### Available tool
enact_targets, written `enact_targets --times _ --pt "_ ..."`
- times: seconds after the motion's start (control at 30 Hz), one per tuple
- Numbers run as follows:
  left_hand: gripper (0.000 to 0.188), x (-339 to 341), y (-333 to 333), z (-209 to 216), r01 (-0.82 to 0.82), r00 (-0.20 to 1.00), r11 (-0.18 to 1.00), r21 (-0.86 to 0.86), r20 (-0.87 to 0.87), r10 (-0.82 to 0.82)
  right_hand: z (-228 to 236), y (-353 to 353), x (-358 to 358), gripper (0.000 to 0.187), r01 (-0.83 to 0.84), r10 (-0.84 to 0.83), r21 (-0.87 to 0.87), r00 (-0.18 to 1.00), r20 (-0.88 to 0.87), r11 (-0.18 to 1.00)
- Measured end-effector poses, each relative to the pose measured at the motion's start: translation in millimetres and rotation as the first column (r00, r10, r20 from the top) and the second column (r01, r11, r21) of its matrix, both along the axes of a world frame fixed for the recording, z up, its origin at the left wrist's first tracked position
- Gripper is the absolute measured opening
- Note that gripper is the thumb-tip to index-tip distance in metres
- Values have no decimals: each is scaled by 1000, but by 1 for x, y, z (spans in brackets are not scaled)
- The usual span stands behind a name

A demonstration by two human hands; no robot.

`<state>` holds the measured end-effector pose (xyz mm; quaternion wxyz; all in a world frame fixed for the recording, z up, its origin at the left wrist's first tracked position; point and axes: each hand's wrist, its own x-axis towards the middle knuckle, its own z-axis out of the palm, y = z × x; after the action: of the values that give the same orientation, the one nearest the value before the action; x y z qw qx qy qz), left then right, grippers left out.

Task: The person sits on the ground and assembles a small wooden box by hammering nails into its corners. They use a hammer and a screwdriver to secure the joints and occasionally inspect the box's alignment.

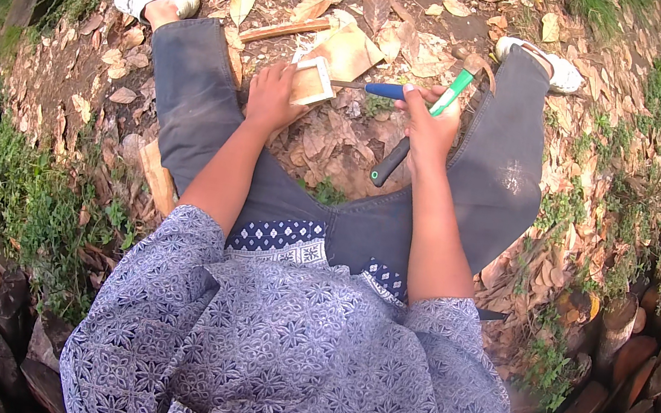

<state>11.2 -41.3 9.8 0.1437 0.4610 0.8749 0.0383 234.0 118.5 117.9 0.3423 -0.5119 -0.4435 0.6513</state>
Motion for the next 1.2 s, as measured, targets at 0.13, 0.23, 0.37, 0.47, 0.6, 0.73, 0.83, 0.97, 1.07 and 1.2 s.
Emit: enact_targets --times 0.13,0.23,0.37,0.47,0.6,0.73,0.83,0.97,1.07,1.2 --pt "91 -4 -3 -9 -38 997 997 65 64 34 4 -2 -6 38 -2 3 22 999 -37 1000" --pt "90 -7 -1 -11 -59 993 995 76 107 51 5 -1 -4 38 27 -24 46 998 -51 999" --pt "89 -8 2 -8 5 998 991 136 66 -14 0 1 3 37 64 -63 21 996 -70 998" --pt "87 -5 8 1 -25 996 990 142 91 12 -5 3 10 38 83 -84 -19 994 -70 996" --pt "79 -2 24 14 -323 932 943 79 203 302 -9 7 15 43 115 -119 -46 989 -90 992" --pt "67 -35 9 -16 -687 367 699 201 925 95 -16 8 10 44 86 -94 -91 992 -88 992" --pt "59 -25 7 0 -782 -147 603 -158 987 68 -22 8 13 44 102 -108 -109 993 -51 989" --pt "61 -22 5 2 -744 -324 625 -236 945 -30 -33 5 15 43 82 -90 -146 995 -49 986" --pt "60 -21 4 -2 -721 -354 648 -245 934 -40 -47 5 18 40 54 -53 -195 999 8 979" --pt "58 -17 7 -8 -684 -271 677 -271 956 109 -88 5 32 37 50 -10 -248 987 161 967"
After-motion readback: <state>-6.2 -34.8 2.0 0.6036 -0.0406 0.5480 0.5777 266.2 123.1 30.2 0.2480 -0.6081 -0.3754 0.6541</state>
